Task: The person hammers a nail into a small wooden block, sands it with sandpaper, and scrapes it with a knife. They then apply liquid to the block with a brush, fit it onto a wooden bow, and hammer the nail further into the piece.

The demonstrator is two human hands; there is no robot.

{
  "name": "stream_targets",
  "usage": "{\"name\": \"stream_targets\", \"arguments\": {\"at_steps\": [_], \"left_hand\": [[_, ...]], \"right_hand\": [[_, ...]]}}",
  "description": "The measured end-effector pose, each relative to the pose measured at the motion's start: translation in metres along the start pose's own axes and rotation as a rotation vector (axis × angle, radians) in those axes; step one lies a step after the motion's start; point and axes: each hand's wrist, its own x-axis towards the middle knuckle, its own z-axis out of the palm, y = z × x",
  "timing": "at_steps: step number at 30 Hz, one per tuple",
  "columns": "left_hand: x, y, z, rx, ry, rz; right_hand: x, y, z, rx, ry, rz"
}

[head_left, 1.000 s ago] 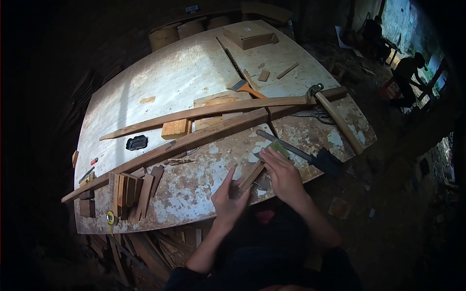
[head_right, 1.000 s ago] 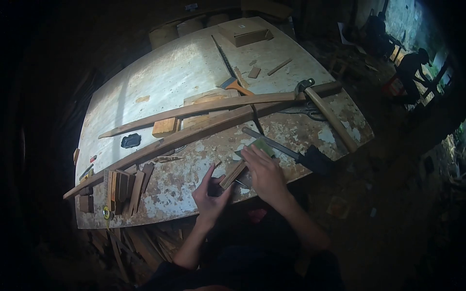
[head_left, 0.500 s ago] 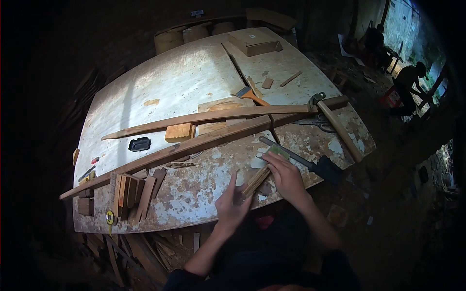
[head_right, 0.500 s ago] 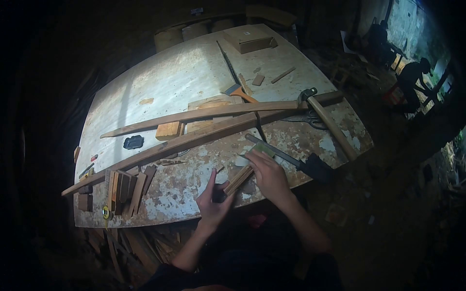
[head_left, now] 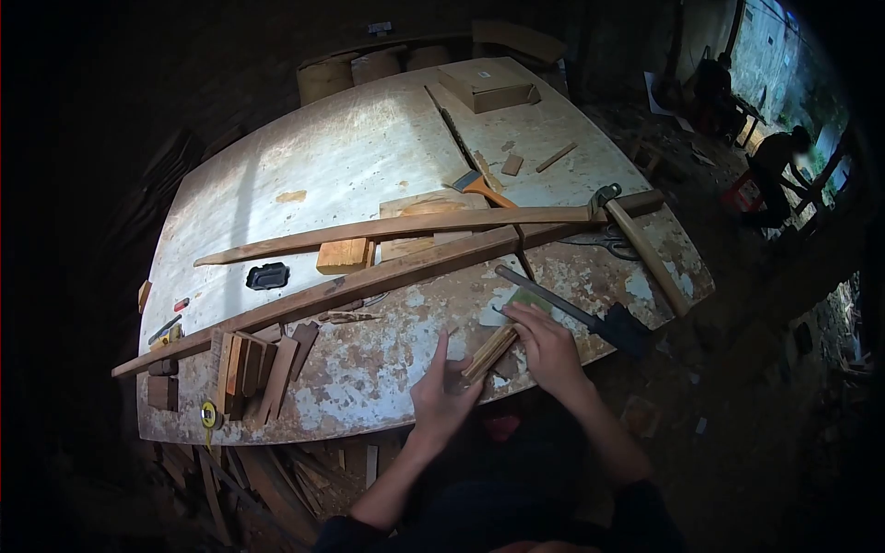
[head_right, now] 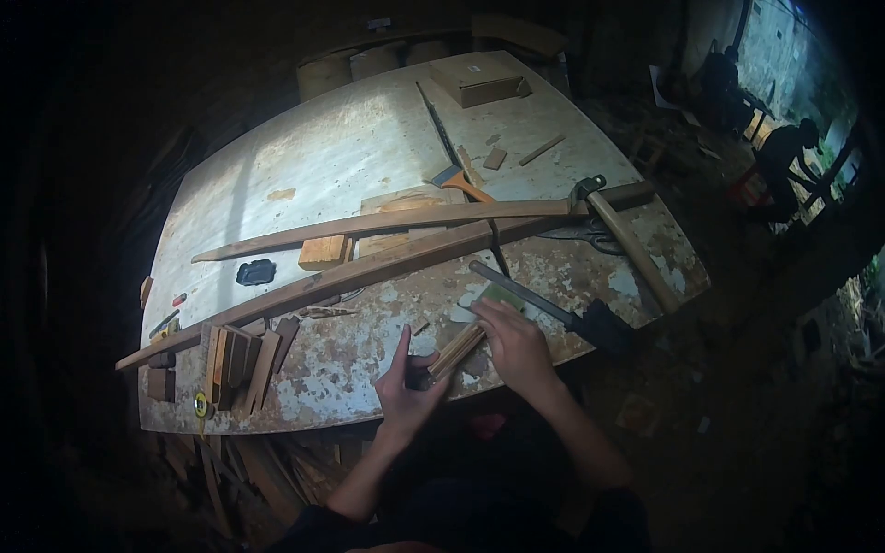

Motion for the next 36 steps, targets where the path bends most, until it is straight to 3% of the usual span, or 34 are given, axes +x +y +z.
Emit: {"name": "stream_targets", "arguments": {"at_steps": [4, 8, 9, 13, 17, 21, 25, 29, 36], "left_hand": [[0.009, 0.005, 0.0, 0.0, 0.028, 0.012], [0.009, -0.003, 0.0, -0.028, -0.006, 0.001], [0.008, 0.001, -0.002, -0.02, 0.002, -0.016], [0.012, 0.003, -0.004, -0.037, 0.02, -0.03], [0.01, 0.002, -0.001, -0.016, 0.034, -0.008], [0.01, 0.005, -0.003, -0.002, 0.047, 0.025], [0.01, 0.006, 0.003, -0.061, 0.113, 0.083], [0.007, 0.0, 0.001, -0.036, 0.155, 0.142], [0.013, 0.005, -0.002, 0.031, 0.197, 0.2]], "right_hand": [[-0.012, -0.014, 0.008, -0.141, -0.002, -0.103], [-0.009, -0.002, 0.001, 0.026, 0.061, 0.19], [-0.011, -0.009, 0.004, -0.092, 0.088, 0.092], [-0.031, -0.051, 0.007, -0.021, -0.147, -0.195], [-0.011, -0.012, 0.0, -0.189, -0.041, -0.011], [-0.033, -0.058, 0.017, -0.014, -0.162, -0.263], [-0.012, -0.034, -0.001, -0.203, -0.123, -0.034], [-0.028, -0.065, 0.017, -0.077, -0.127, -0.191], [-0.018, -0.05, 0.007, -0.06, -0.05, -0.078]]}}
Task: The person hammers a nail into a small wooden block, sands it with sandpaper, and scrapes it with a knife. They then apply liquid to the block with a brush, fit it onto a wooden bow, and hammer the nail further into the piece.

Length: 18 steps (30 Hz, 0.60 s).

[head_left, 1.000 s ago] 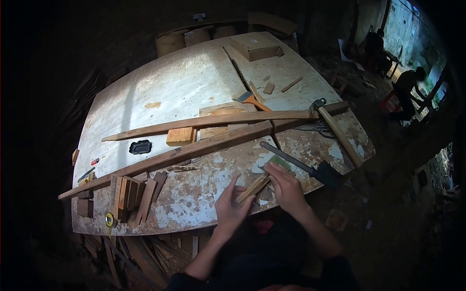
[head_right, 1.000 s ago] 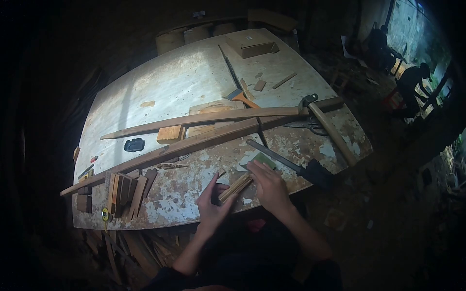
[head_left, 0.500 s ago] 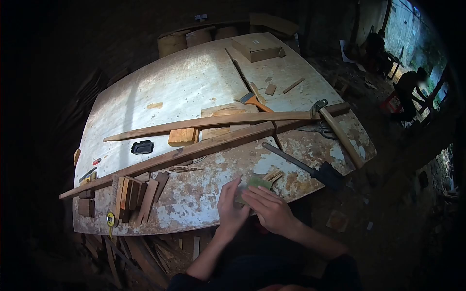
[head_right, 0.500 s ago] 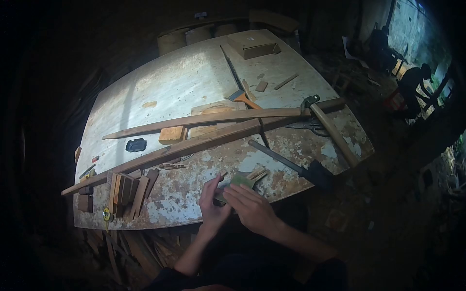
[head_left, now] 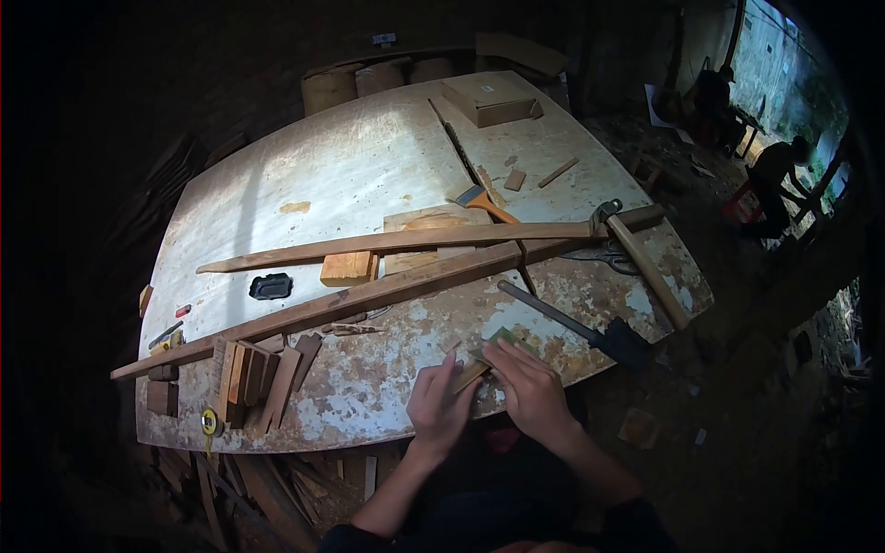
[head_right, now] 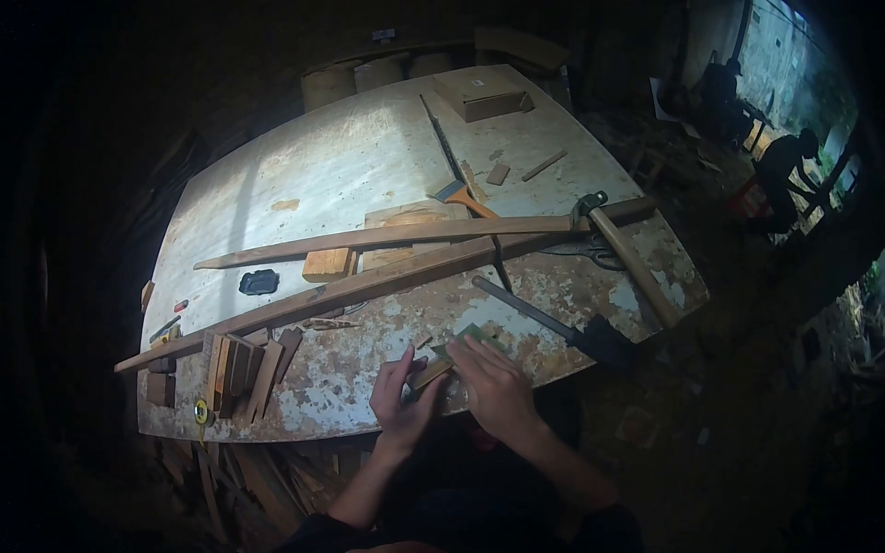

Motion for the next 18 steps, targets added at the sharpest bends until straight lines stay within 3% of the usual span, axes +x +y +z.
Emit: {"name": "stream_targets", "arguments": {"at_steps": [5, 9, 10, 13, 16, 18], "left_hand": [[0.004, -0.004, 0.0, 0.039, -0.041, -0.137], [-0.001, -0.001, 0.001, 0.059, -0.038, -0.16], [-0.002, -0.004, -0.001, 0.088, -0.053, -0.14], [0.003, -0.001, -0.005, -0.031, -0.09, -0.333], [-0.001, -0.003, -0.002, 0.064, -0.062, -0.184], [0.0, -0.004, -0.001, 0.057, -0.07, -0.248]], "right_hand": [[-0.007, 0.004, 0.018, 0.066, -0.001, -0.117], [-0.005, 0.005, 0.021, -0.023, 0.091, 0.056], [-0.008, -0.005, 0.019, 0.011, 0.056, -0.008], [-0.012, -0.009, 0.014, 0.13, -0.022, -0.116], [0.0, 0.023, 0.01, -0.008, 0.084, 0.131], [-0.003, 0.004, 0.015, 0.0, 0.039, 0.042]]}}
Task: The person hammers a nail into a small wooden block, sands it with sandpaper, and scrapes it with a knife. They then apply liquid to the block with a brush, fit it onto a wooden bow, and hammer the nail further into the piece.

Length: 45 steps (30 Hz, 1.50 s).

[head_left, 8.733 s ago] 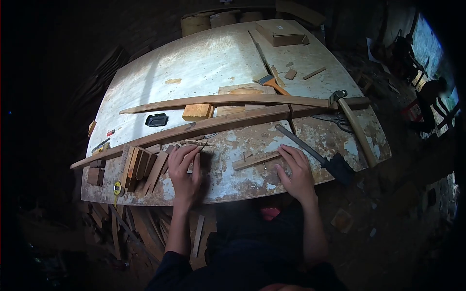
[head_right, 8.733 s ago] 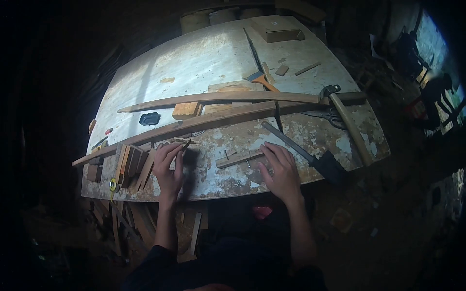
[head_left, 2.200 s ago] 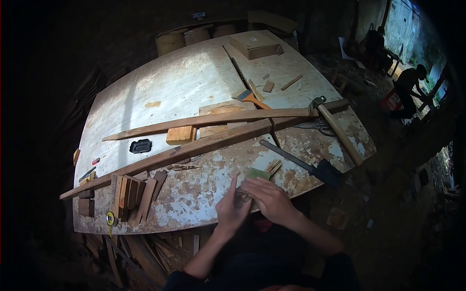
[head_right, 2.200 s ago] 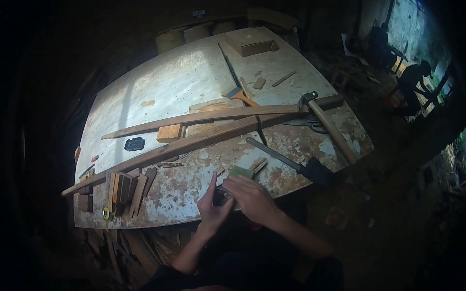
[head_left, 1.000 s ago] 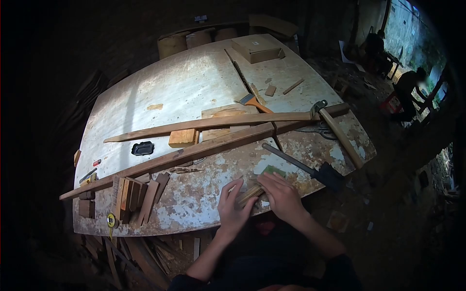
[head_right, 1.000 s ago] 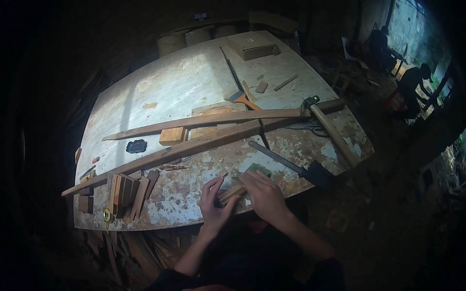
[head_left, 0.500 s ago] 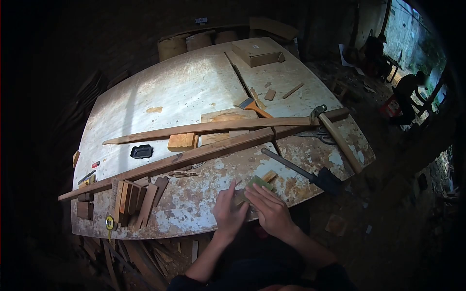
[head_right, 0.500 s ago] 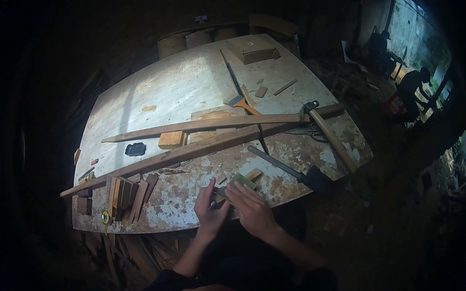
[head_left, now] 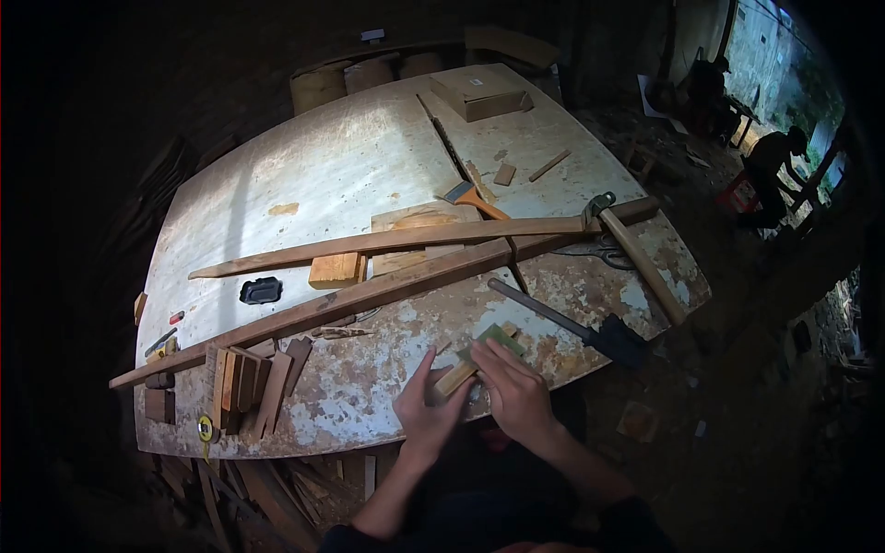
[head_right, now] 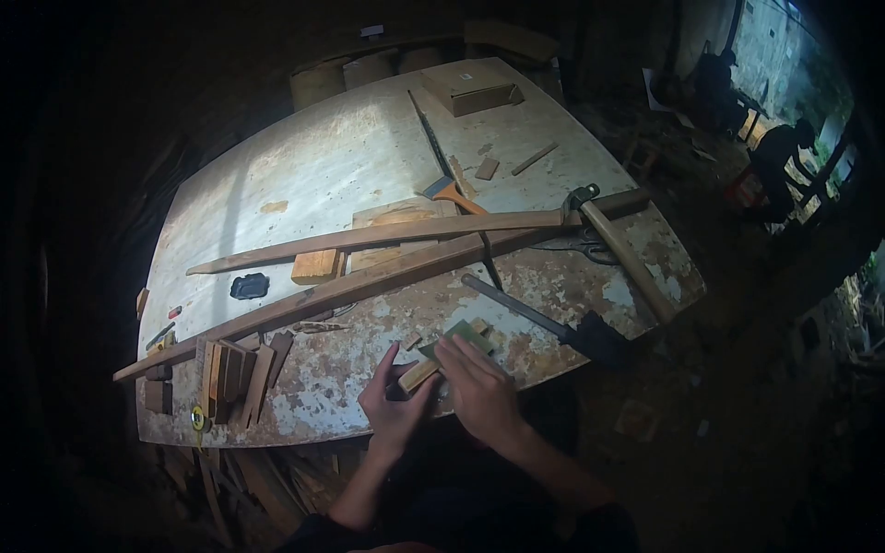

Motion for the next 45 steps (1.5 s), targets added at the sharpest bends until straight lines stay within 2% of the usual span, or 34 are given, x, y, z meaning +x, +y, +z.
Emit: {"name": "stream_targets", "arguments": {"at_steps": [2, 3, 6, 7, 10, 11, 14, 16, 18, 19, 20, 22, 24, 26, 27, 30, 31, 32, 34, 36, 37, 41, 44, 45], "left_hand": [[-0.004, -0.002, -0.004, -0.011, -0.021, -0.05], [-0.002, -0.004, -0.003, -0.027, -0.02, -0.061], [-0.003, 0.002, -0.001, -0.044, 0.006, -0.001], [-0.005, 0.002, -0.002, -0.036, 0.001, 0.004], [-0.001, 0.001, -0.001, -0.036, -0.022, -0.005], [-0.001, -0.001, -0.002, -0.037, -0.032, -0.017], [-0.002, 0.005, -0.002, -0.03, -0.012, 0.017], [-0.001, 0.004, 0.001, -0.036, 0.013, 0.041], [-0.005, 0.002, -0.006, 0.007, -0.062, -0.043], [-0.003, 0.001, -0.007, 0.026, -0.091, -0.079], [-0.001, 0.002, -0.006, 0.022, -0.065, -0.026], [0.0, 0.007, -0.001, 0.013, -0.007, 0.07], [0.0, 0.004, -0.002, 0.015, -0.012, 0.046], [-0.002, 0.002, -0.006, -0.01, -0.044, -0.039], [0.001, 0.004, -0.004, -0.01, -0.034, -0.01], [-0.004, 0.006, -0.001, -0.004, 0.001, 0.057], [-0.004, 0.001, 0.001, -0.005, 0.014, 0.088], [-0.002, -0.002, 0.002, -0.003, 0.027, 0.118], [-0.004, 0.004, -0.007, 0.006, -0.044, 0.015], [-0.001, 0.005, -0.007, 0.002, -0.053, -0.001], [-0.001, 0.004, -0.004, -0.004, -0.028, 0.021], [-0.006, -0.005, -0.001, -0.061, 0.003, -0.006], [-0.002, 0.002, -0.001, -0.02, 0.008, 0.032], [-0.003, 0.006, 0.0, 0.013, 0.019, 0.055]], "right_hand": [[-0.008, -0.028, 0.001, 0.104, -0.055, -0.154], [-0.007, -0.023, 0.0, 0.143, -0.066, -0.143], [0.013, 0.022, 0.002, 0.046, 0.052, 0.128], [0.01, 0.015, 0.003, -0.034, 0.05, 0.097], [-0.009, -0.026, 0.008, 0.124, -0.062, -0.174], [-0.005, -0.022, 0.003, 0.192, -0.061, -0.15], [0.011, 0.03, 0.003, 0.052, 0.075, 0.142], [0.003, 0.0, 0.005, 0.022, 0.057, -0.008], [-0.008, -0.025, 0.006, 0.145, -0.034, -0.161], [-0.006, -0.017, 0.003, 0.213, -0.041, -0.145], [0.002, -0.002, 0.001, 0.217, -0.003, -0.017], [0.016, 0.022, -0.002, 0.088, 0.078, 0.128], [0.0, -0.007, 0.005, 0.0, 0.052, -0.047], [-0.012, -0.03, 0.008, 0.16, -0.04, -0.175], [-0.007, -0.018, 0.005, 0.238, -0.048, -0.118], [0.009, 0.02, 0.005, 0.065, 0.085, 0.154], [0.005, 0.0, 0.003, -0.001, 0.084, 0.063], [-0.003, -0.018, 0.007, 0.08, 0.028, -0.042], [-0.011, -0.033, 0.004, 0.203, -0.072, -0.141], [0.001, 0.005, 0.006, 0.208, -0.004, 0.056], [0.01, 0.017, 0.008, 0.064, 0.061, 0.125], [-0.005, -0.032, 0.008, 0.131, -0.029, -0.174], [0.008, 0.009, 0.01, 0.165, -0.036, -0.053], [0.019, 0.018, 0.009, 0.061, 0.039, 0.085]]}}
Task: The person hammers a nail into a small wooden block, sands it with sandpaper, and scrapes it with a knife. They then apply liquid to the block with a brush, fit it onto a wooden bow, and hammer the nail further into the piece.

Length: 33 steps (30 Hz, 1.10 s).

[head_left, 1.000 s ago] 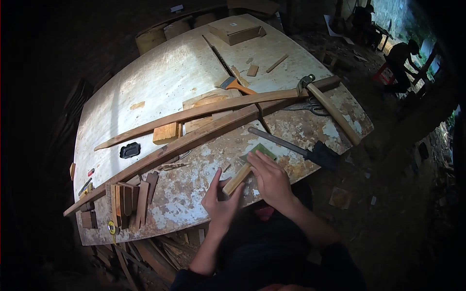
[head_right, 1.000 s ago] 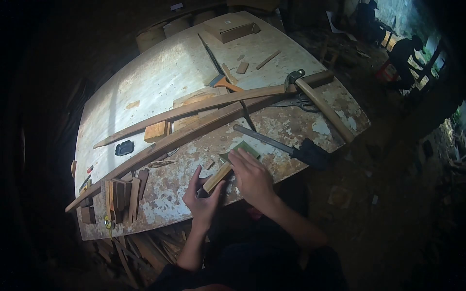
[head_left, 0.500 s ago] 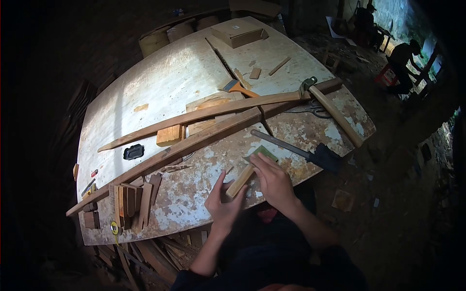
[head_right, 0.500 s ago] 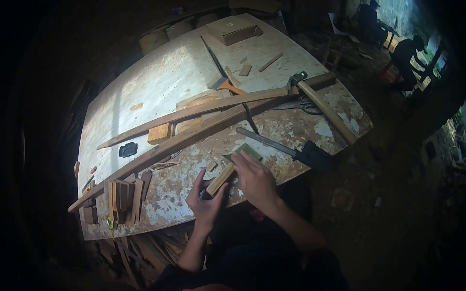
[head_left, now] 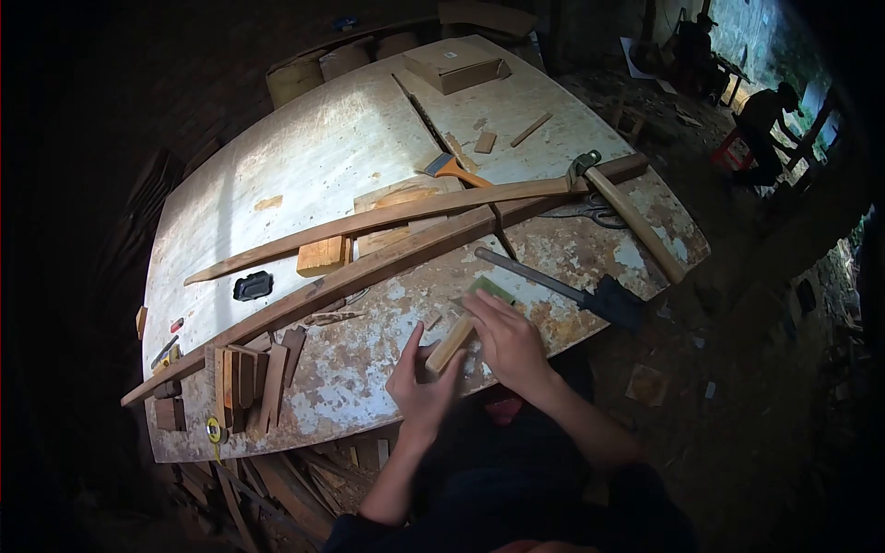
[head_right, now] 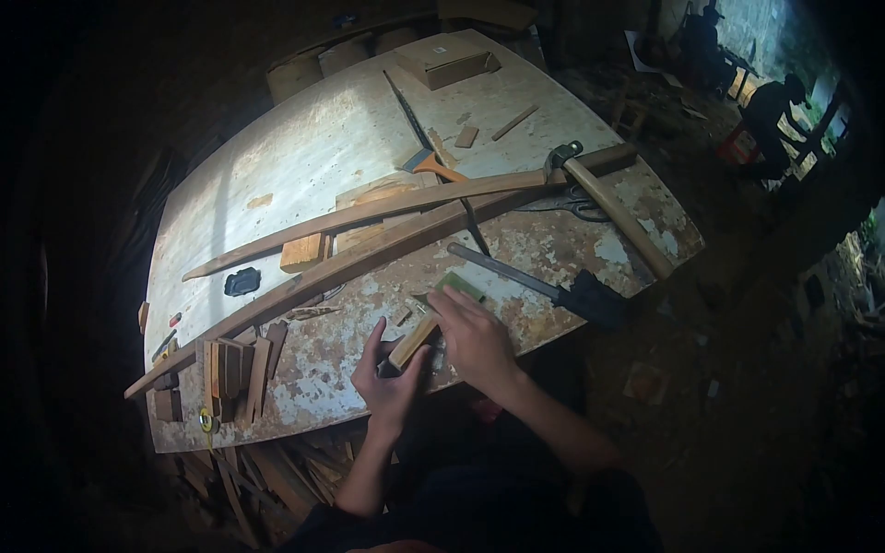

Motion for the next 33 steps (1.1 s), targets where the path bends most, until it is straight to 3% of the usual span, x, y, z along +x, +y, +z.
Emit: {"name": "stream_targets", "arguments": {"at_steps": [4, 6, 8, 12, 16, 20, 24, 28, 31, 32, 33], "left_hand": [[-0.004, -0.007, -0.004, -0.018, -0.032, -0.054], [-0.003, -0.009, -0.004, -0.046, -0.056, -0.109], [-0.001, -0.003, -0.001, -0.035, -0.016, -0.044], [-0.003, -0.011, -0.001, -0.041, 0.011, -0.052], [-0.002, -0.004, 0.003, -0.01, 0.032, 0.0], [-0.006, -0.012, -0.001, -0.02, 0.023, -0.044], [-0.004, -0.004, 0.004, -0.006, 0.05, 0.009], [-0.004, -0.011, -0.002, -0.047, 0.006, -0.101], [-0.003, -0.004, 0.003, -0.049, 0.027, -0.059], [-0.004, -0.004, 0.004, -0.05, 0.033, -0.045], [-0.003, -0.005, 0.005, -0.051, 0.045, -0.025]], "right_hand": [[-0.029, -0.044, 0.005, 0.089, -0.066, -0.278], [-0.018, -0.021, 0.005, 0.123, -0.057, -0.129], [-0.002, 0.008, 0.002, 0.049, 0.01, 0.028], [-0.027, -0.043, 0.004, 0.121, -0.085, -0.245], [0.004, 0.005, -0.001, 0.072, 0.029, 0.061], [-0.027, -0.045, 0.004, 0.17, -0.108, -0.326], [0.002, 0.012, 0.004, 0.003, 0.024, 0.024], [-0.022, -0.041, 0.003, 0.172, -0.105, -0.304], [0.003, 0.011, 0.003, 0.086, 0.014, 0.008], [0.003, 0.012, 0.005, 0.002, 0.038, 0.053], [0.0, 0.001, 0.007, 0.042, 0.01, -0.055]]}}
